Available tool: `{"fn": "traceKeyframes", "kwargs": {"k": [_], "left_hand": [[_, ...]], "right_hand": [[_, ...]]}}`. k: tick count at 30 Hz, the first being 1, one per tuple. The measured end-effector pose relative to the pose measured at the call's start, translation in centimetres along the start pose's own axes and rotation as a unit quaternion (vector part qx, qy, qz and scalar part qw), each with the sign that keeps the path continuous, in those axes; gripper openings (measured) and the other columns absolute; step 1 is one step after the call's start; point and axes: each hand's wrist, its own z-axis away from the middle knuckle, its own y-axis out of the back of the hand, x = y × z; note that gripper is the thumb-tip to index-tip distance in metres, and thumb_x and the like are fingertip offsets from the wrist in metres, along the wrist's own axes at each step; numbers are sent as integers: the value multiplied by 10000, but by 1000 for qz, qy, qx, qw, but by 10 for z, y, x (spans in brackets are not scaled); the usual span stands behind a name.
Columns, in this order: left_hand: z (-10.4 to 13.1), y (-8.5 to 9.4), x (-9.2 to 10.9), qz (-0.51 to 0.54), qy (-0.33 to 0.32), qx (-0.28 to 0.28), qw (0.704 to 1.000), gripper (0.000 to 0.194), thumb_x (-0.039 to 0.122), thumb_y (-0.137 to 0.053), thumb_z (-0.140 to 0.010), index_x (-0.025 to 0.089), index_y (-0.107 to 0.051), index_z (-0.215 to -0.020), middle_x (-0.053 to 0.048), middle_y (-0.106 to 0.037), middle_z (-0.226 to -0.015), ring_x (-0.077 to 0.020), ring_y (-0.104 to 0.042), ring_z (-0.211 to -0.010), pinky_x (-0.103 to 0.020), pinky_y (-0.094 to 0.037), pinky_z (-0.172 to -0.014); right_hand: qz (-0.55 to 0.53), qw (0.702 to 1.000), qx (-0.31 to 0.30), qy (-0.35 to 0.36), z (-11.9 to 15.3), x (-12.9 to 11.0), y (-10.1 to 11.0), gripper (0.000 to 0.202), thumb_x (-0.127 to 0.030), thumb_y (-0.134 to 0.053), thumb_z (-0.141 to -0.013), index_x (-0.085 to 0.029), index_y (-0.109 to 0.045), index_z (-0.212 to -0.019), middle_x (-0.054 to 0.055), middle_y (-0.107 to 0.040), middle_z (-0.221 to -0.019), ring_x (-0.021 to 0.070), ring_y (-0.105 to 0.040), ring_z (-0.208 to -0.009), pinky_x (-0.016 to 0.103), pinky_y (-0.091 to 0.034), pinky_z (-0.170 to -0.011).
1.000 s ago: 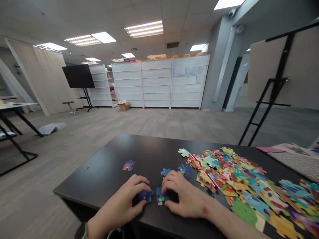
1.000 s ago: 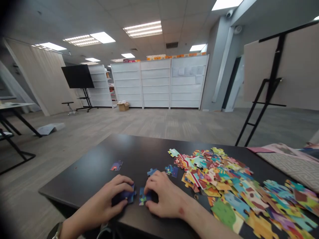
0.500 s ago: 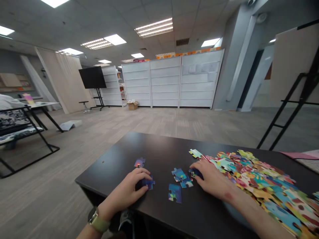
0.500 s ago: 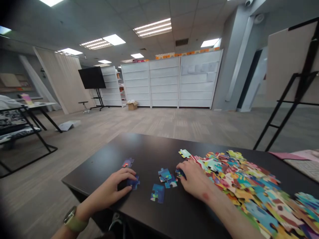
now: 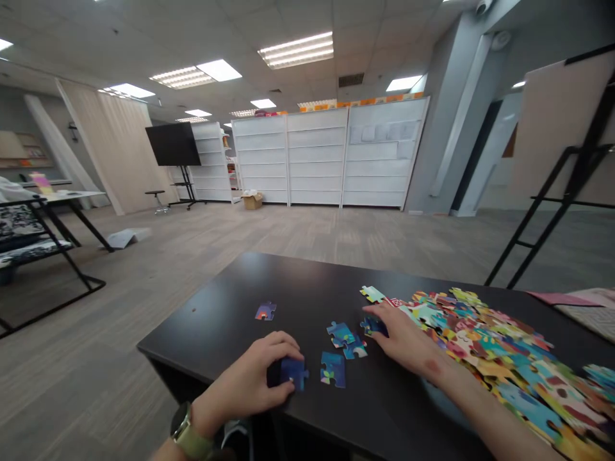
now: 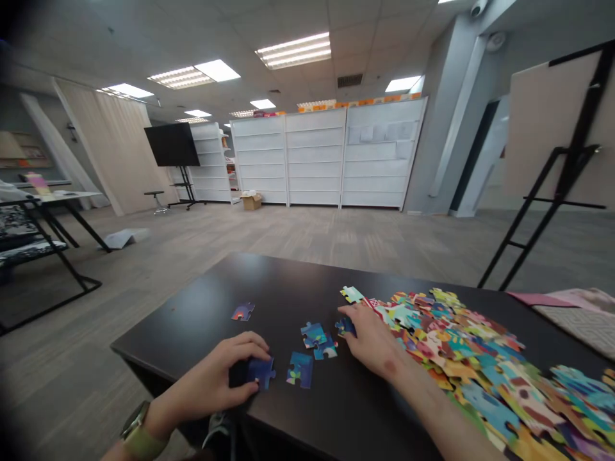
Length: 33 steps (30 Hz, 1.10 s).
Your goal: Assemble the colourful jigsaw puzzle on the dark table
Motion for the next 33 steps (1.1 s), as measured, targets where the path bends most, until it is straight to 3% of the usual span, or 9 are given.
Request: {"fn": "traceKeyframes", "kwargs": {"k": [4,7,12,17,21,24,27,31,33], "left_hand": [[-5,-14,19,-19,-36,-51,998,495,56,-606,-785,317,-635,-1205,7,-631,-1254,-181,-567,-1147,-309,-421,-1054],[-10,-20,33,-79,-55,-84,992,595,50,-548,-790,355,-582,-1299,21,-614,-1325,-216,-539,-1158,-400,-391,-1101],[-13,-24,40,-112,-42,-92,989,631,53,-530,-770,378,-573,-1310,24,-584,-1363,-241,-525,-1166,-449,-391,-1113],[-9,-17,26,-103,-31,-78,991,644,45,-523,-771,371,-557,-1325,16,-540,-1410,-221,-507,-1264,-451,-278,-1210],[-7,1,-3,-127,0,-34,991,567,18,-490,-774,289,-622,-1254,-38,-571,-1354,-229,-524,-1247,-409,-375,-1147],[-10,6,-12,-167,16,16,986,505,1,-418,-824,258,-657,-1188,-58,-599,-1317,-241,-527,-1234,-464,-363,-1142],[-18,-7,2,-173,-12,9,985,521,0,-428,-828,271,-638,-1219,-45,-591,-1368,-249,-496,-1263,-474,-375,-1121],[-27,-30,34,-154,-68,-87,982,541,29,-466,-843,307,-578,-1294,-2,-528,-1479,-259,-424,-1365,-493,-361,-1118],[-28,-33,41,-159,-70,-103,979,497,47,-473,-865,307,-590,-1273,-4,-565,-1433,-262,-457,-1332,-484,-373,-1095]], "right_hand": [[7,999,-31,-7,1,4,2,547,-42,-468,-817,-124,-604,-1341,156,-626,-1349,280,-548,-1296,433,-391,-1130],[8,999,-34,-7,1,5,3,581,10,-432,-798,-146,-621,-1325,139,-640,-1336,262,-560,-1285,410,-407,-1117],[1,999,-42,1,4,5,7,618,8,-448,-771,-153,-598,-1349,136,-618,-1368,252,-543,-1308,399,-396,-1130],[-18,998,-61,11,7,0,15,584,-114,-559,-768,-136,-586,-1351,155,-616,-1352,283,-550,-1287,416,-398,-1122],[-12,999,-48,5,6,-5,18,580,-84,-566,-705,-142,-621,-1280,144,-639,-1273,281,-593,-1195,402,-440,-1056],[-10,999,-31,9,5,-6,15,564,-82,-567,-686,-153,-631,-1241,133,-635,-1253,280,-596,-1173,399,-440,-1040],[-15,1000,-17,21,4,-5,10,522,-107,-569,-699,-179,-641,-1211,111,-650,-1211,268,-609,-1135,385,-448,-1014],[-5,999,5,44,4,-4,7,459,-127,-556,-725,-161,-651,-1173,122,-665,-1164,272,-625,-1090,391,-458,-990],[-3,998,13,57,5,-6,10,431,-131,-549,-738,-158,-653,-1155,121,-669,-1145,270,-631,-1069,392,-469,-971]]}}
